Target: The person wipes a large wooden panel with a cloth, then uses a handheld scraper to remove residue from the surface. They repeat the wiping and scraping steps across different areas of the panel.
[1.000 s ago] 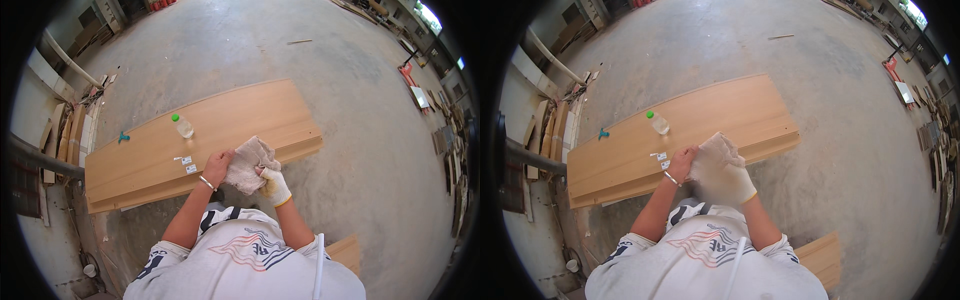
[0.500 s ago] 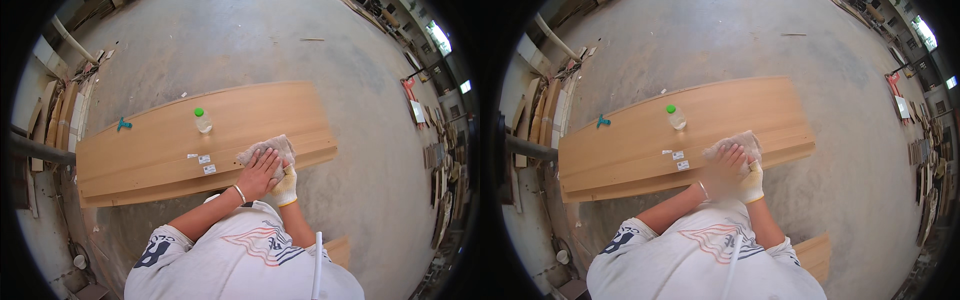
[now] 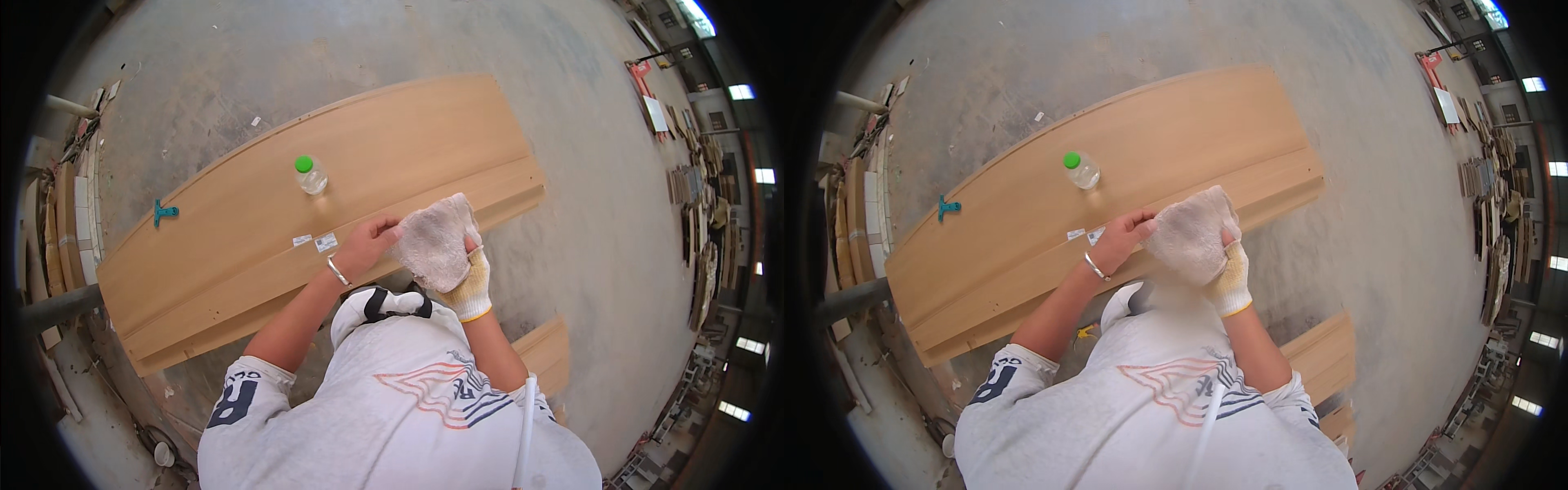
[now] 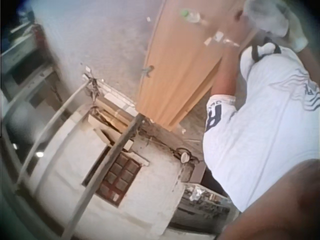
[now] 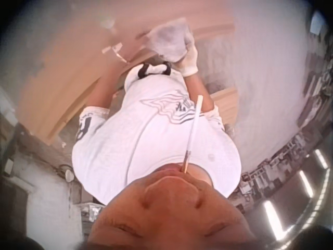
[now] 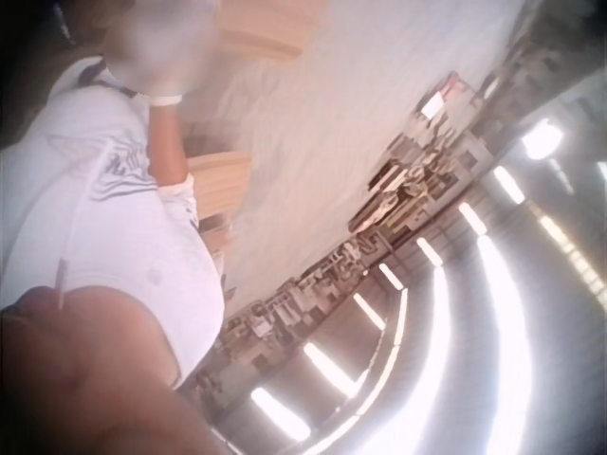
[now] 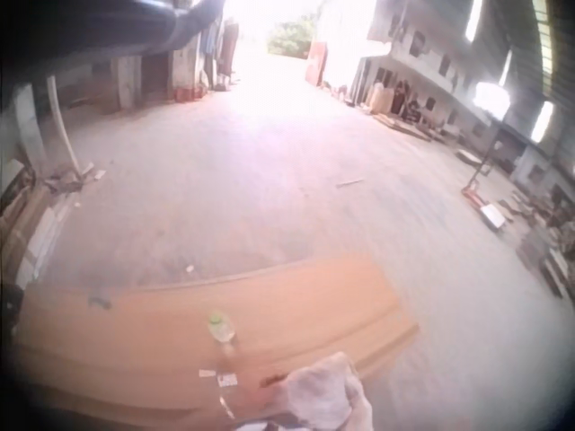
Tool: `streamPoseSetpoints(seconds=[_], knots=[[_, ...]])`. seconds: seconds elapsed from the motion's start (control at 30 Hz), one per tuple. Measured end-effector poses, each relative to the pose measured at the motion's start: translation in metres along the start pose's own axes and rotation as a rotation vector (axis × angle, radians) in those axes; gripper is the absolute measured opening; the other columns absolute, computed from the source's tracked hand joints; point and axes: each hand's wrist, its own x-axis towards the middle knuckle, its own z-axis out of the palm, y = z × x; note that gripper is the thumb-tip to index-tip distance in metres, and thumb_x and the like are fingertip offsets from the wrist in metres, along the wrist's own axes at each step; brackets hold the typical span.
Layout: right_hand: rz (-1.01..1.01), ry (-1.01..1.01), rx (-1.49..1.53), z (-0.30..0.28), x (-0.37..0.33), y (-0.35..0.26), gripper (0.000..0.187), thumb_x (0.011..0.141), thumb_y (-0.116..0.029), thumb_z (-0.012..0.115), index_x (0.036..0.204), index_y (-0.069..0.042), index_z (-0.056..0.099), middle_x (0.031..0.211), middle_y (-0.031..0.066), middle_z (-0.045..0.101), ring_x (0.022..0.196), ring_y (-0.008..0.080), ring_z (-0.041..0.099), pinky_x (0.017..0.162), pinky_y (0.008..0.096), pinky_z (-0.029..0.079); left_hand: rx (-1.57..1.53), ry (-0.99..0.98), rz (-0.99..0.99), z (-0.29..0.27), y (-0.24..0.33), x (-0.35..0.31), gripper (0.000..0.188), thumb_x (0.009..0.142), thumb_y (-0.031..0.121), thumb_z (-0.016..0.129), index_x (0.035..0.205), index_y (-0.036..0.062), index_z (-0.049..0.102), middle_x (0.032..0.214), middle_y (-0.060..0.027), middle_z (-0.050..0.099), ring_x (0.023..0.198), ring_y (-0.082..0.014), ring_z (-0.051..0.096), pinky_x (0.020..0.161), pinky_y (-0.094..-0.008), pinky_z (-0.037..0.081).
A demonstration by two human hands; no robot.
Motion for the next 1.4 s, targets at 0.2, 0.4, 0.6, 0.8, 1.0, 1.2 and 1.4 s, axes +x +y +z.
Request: streamPoseSetpoints(seconds=[0.2,0.4,0.6,0.8,1.0,1.2,1.4], knots=[[-0.032,0.054,0.032,-0.026,0.013,0.014,0.07,0.102,-0.05,0.053,0.159,-0.012,0.038,0.158,0.0182,0.047,0.142,0.0418,0.048,0.112,0.0609,0.044,-0.354,0.105,-0.059,0.013,-0.022,0.02,0.034,0.106,0.031,0.063,0.109,-0.0017,0.072,0.089,-0.0009,0.072,0.084,-0.0096,0.067,0.08,-0.0272,0.054],[0.032,0.095,0.194,-0.013,0.008,0.01,0.067,0.103,-0.044,0.051,0.16,-0.011,0.036,0.158,0.0177,0.046,0.143,0.042,0.047,0.113,0.0616,0.042,-0.051,0.232,-0.039,-0.009,-0.071,0.037,0.031,0.105,0.028,0.062,0.103,-0.0012,0.072,0.083,-0.0046,0.071,0.076,-0.0135,0.067,0.073,-0.0289,0.055],[-0.205,0.239,0.067,-0.038,0.009,0.007,0.063,0.103,-0.038,0.053,0.158,-0.011,0.039,0.157,0.0167,0.049,0.142,0.0423,0.049,0.113,0.0608,0.043,0.396,0.994,-0.077,-0.132,-0.16,0.068,0.052,0.086,0.009,0.07,0.135,0.0001,0.056,0.123,-0.0159,0.063,0.104,-0.0249,0.064,0.091,-0.0379,0.052],[-0.209,0.037,0.24,-0.045,0.004,0.008,0.067,0.098,-0.033,0.062,0.157,-0.011,0.04,0.155,0.0165,0.05,0.142,0.0414,0.049,0.114,0.0639,0.043,0.724,0.846,0.12,-0.215,-0.174,0.088,0.097,0.075,0.019,0.085,0.155,0.0005,0.034,0.158,-0.0209,0.041,0.14,-0.0342,0.047,0.114,-0.0469,0.041],[-0.208,0.326,0.149,-0.046,0.012,0.017,0.056,0.098,-0.014,0.055,0.152,-0.01,0.044,0.149,0.0165,0.056,0.137,0.0406,0.054,0.114,0.0631,0.044,0.634,0.591,0.09,-0.231,-0.143,0.138,0.088,0.073,0.028,0.09,0.147,0.004,0.049,0.144,-0.0209,0.057,0.13,-0.0367,0.058,0.108,-0.0473,0.048],[-0.267,0.343,0.193,-0.051,0.037,0.015,0.055,0.098,-0.001,0.047,0.151,-0.013,0.043,0.146,0.0146,0.055,0.134,0.0375,0.056,0.112,0.0595,0.048,1.022,0.433,0.275,-0.178,-0.086,0.139,0.056,0.073,0.024,0.085,0.122,0.0075,0.065,0.118,-0.0146,0.07,0.11,-0.0372,0.066,0.097,-0.0471,0.052],[-0.225,0.232,0.154,-0.039,0.052,0.025,0.047,0.106,-0.01,0.045,0.152,-0.011,0.042,0.148,0.0121,0.054,0.135,0.0322,0.055,0.115,0.0528,0.047,1.649,0.089,0.567,-0.084,0.008,0.101,0.035,0.077,0.013,0.074,0.111,0.011,0.067,0.112,-0.0091,0.068,0.113,-0.0277,0.062,0.102,-0.0455,0.043]])
